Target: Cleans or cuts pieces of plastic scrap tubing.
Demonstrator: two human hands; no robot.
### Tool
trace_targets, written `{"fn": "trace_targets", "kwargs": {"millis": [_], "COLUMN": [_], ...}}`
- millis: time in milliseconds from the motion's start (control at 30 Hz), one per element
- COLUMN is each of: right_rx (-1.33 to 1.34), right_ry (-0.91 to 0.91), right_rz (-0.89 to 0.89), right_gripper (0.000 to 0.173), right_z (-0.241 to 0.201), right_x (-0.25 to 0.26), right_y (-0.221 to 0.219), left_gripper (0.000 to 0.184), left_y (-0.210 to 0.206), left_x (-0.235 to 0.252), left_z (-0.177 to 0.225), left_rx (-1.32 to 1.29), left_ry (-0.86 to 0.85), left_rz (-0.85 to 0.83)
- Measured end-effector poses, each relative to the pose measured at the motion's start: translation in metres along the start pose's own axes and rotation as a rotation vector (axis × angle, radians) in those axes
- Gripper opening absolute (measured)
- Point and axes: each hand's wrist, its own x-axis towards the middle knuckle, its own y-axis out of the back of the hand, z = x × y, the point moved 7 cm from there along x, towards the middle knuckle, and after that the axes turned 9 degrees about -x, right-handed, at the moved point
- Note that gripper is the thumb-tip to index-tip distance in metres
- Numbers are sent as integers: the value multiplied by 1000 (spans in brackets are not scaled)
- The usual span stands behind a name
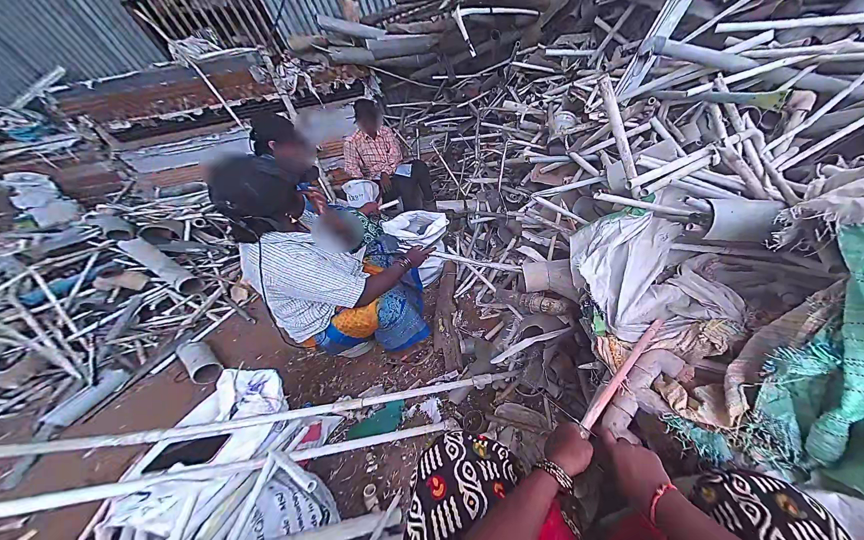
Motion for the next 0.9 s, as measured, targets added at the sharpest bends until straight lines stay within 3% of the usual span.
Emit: {"fn": "trace_targets", "kwargs": {"millis": [267,367,467,533,700,900], "right_rx": [57,213,182,158,66,57], "right_ry": [-50,-294,-320,-256,-41,-96], "right_rz": [112,128,82,27,-24,53], "right_gripper": [44,44,49,49,41,43], "right_z": [11,74,115,105,28,27], "right_x": [28,52,61,53,10,11], "right_y": [3,15,25,27,6,8], "left_gripper": [41,46,45,43,48,50], "left_y": [10,0,-15,-20,-24,-11], "left_x": [7,0,-4,6,27,7], "left_z": [7,10,13,7,-2,10], "left_rx": [-37,-66,36,7,-338,-42], "left_ry": [-2,1,-9,-27,-41,-138], "left_rz": [49,58,-18,-80,-124,-64]}}
